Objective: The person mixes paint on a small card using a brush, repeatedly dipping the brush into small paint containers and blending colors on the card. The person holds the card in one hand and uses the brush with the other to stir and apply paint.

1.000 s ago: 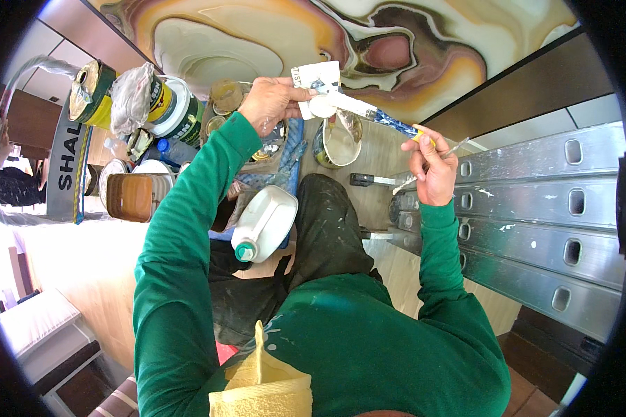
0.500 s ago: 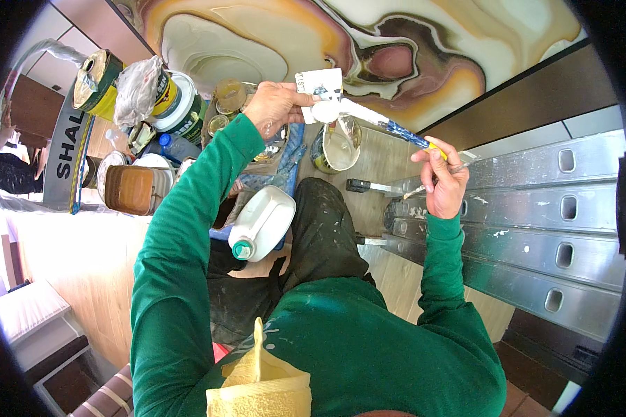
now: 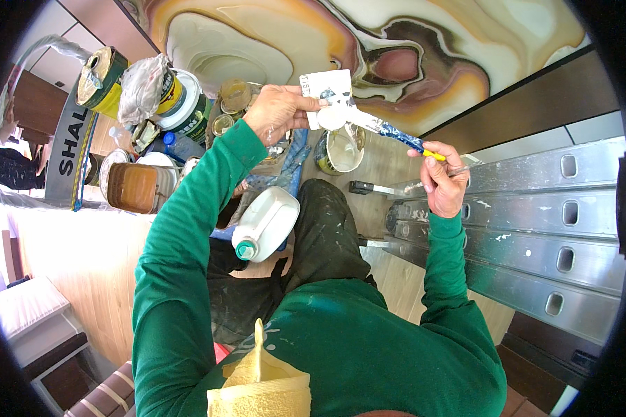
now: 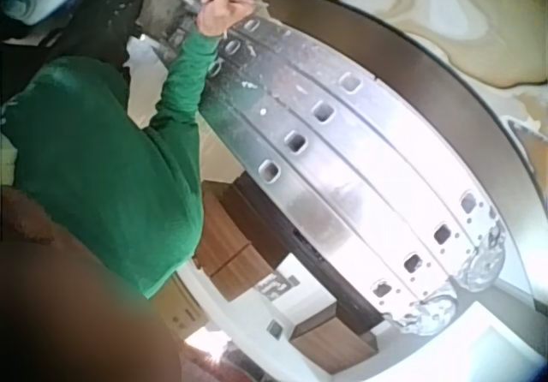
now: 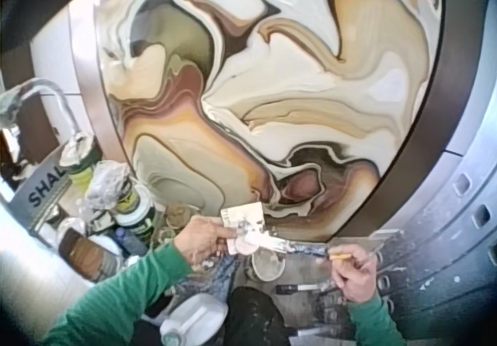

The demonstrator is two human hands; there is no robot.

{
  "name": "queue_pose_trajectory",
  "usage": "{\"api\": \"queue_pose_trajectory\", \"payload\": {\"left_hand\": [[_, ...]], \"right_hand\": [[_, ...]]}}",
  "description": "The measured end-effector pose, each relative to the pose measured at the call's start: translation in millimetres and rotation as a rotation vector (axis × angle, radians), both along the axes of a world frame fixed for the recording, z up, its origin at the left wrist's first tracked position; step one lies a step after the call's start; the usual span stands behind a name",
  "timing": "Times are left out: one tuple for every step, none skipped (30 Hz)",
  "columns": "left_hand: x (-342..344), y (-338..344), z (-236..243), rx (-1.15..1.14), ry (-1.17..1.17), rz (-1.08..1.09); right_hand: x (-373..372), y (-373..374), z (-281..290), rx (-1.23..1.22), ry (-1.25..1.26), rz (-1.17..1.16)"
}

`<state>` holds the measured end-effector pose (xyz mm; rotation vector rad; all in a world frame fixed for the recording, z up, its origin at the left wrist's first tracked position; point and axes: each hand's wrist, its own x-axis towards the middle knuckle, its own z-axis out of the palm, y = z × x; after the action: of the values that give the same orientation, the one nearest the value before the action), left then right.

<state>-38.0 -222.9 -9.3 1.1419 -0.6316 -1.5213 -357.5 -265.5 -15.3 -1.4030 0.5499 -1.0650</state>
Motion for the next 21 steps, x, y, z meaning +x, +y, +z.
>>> {"api": "queue_pose_trajectory", "payload": {"left_hand": [[0.4, 0.3, -0.1, -0.004, 0.003, 0.001], [0.5, 0.4, -0.4, -0.001, 0.003, 0.001], [0.4, 0.3, -0.5, 0.0, 0.005, 0.001], [0.5, 0.2, -0.6, 0.001, 0.006, 0.002], [0.3, 0.3, -0.7, 0.004, -0.005, -0.001], [0.0, 0.4, -0.8, 0.007, -0.015, -0.004], [-0.2, 0.7, -0.8, 0.006, -0.026, -0.008], [-0.3, 1.0, -0.8, 0.004, -0.01, -0.004], [-0.6, 1.5, -0.9, -0.002, 0.006, -0.002], [-0.7, 1.9, -1.0, -0.003, 0.021, 0.001], [-0.5, 2.6, -1.0, 0.003, 0.034, 0.0], [-0.3, 3.5, -1.2, 0.013, 0.045, -0.001], [-0.3, 4.6, -1.4, 0.02, 0.058, 0.0], [-0.6, 5.6, -1.6, 0.025, 0.088, -0.002], [-1.2, 7.0, -2.0, 0.026, 0.119, -0.002], [-1.6, 8.4, -2.3, 0.036, 0.15, 0.001], [-1.4, 10.0, -2.2, 0.031, 0.177, 0.004], [-1.1, 11.6, -1.9, 0.035, 0.204, 0.01], [-0.9, 13.1, -1.4, 0.039, 0.229, 0.015], [-0.2, 14.5, -0.4, 0.034, 0.244, -0.001], [0.7, 16.1, 0.7, 0.029, 0.258, -0.017]], "right_hand": [[-0.5, -0.7, 0.4, -0.015, 0.009, 0.01], [-0.8, -1.5, 1.1, -0.018, 0.014, 0.022], [-1.0, -2.4, 2.1, -0.012, 0.018, 0.038], [-1.2, -3.2, 3.6, -0.031, 0.035, 0.035], [-1.6, -3.9, 5.5, -0.04, 0.051, 0.036], [-1.7, -4.3, 7.4, -0.043, 0.058, 0.042], [-1.7, -4.5, 9.4, -0.053, 0.071, 0.037], [-1.6, -4.4, 11.4, -0.055, 0.074, 0.037], [-1.5, -4.2, 13.3, -0.048, 0.083, 0.04], [-1.4, -4.0, 14.9, -0.062, 0.085, 0.035], [-1.1, -3.7, 16.4, -0.067, 0.093, 0.034], [-0.9, -3.5, 17.6, -0.058, 0.102, 0.036], [-0.8, -3.0, 18.5, -0.07, 0.101, 0.033], [-0.7, -2.6, 19.5, -0.069, 0.102, 0.033], [-0.6, -2.1, 20.2, -0.054, 0.104, 0.035], [-0.3, -1.7, 20.7, -0.071, 0.105, 0.034], [-0.2, -1.4, 21.2, -0.074, 0.106, 0.036], [0.2, -1.1, 21.6, -0.067, 0.106, 0.044], [0.5, -0.8, 22.1, -0.076, 0.107, 0.036], [0.9, -0.7, 22.6, -0.076, 0.106, 0.035], [1.2, -0.5, 23.1, -0.068, 0.101, 0.04]]}}
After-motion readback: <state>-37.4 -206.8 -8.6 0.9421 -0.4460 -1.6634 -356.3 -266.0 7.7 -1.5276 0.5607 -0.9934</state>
